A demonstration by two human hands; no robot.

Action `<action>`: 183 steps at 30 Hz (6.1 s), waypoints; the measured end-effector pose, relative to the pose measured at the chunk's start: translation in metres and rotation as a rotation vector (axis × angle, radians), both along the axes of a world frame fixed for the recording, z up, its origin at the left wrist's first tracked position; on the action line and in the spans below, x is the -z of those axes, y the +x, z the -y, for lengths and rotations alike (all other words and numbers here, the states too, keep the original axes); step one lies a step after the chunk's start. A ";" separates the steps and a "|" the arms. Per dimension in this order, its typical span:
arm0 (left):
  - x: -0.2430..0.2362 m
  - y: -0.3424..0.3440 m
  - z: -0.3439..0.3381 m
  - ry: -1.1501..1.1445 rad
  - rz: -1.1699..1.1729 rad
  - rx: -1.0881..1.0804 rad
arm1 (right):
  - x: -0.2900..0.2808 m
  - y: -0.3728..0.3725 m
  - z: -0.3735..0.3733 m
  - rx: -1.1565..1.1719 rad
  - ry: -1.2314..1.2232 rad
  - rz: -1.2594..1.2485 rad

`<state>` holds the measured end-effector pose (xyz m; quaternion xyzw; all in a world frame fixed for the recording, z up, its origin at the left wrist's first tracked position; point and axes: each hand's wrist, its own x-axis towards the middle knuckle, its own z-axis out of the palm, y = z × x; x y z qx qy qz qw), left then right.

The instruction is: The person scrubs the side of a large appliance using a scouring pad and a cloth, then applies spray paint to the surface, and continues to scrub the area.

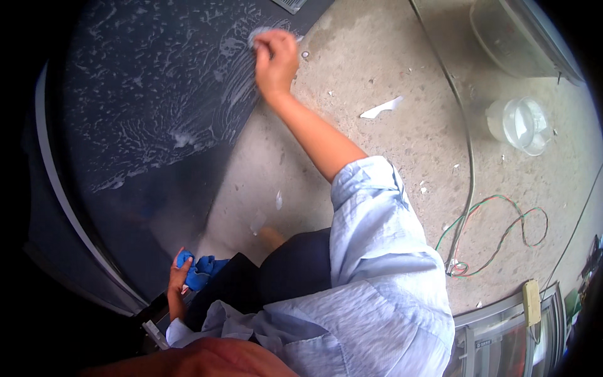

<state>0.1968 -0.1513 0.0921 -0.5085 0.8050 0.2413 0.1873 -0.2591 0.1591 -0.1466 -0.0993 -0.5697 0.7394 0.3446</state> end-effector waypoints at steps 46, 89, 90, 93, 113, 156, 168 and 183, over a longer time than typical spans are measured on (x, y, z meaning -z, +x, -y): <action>0.015 -0.004 0.008 -0.008 0.061 0.103 | -0.032 0.038 0.019 -0.370 0.627 -0.558; 0.008 0.030 0.003 0.048 -0.031 0.027 | 0.088 0.081 0.056 -0.841 1.203 -0.802; 0.008 0.033 0.004 0.049 -0.016 0.020 | 0.076 0.080 0.054 -0.765 1.156 -0.780; 0.008 0.045 0.006 0.061 0.026 -0.002 | 0.001 0.079 0.055 -0.562 0.916 -0.743; 0.057 -0.127 -0.058 0.146 0.099 0.750 | 0.029 0.098 -0.231 -0.606 0.076 0.471; 0.073 -0.196 -0.156 0.085 0.061 1.084 | 0.041 0.129 -0.414 -0.317 1.695 0.907; 0.068 -0.200 -0.164 0.127 0.030 1.094 | 0.028 0.164 -0.317 -0.808 1.656 0.525; 0.060 -0.197 -0.169 0.129 0.015 1.086 | -0.006 0.122 -0.329 -0.821 1.143 0.671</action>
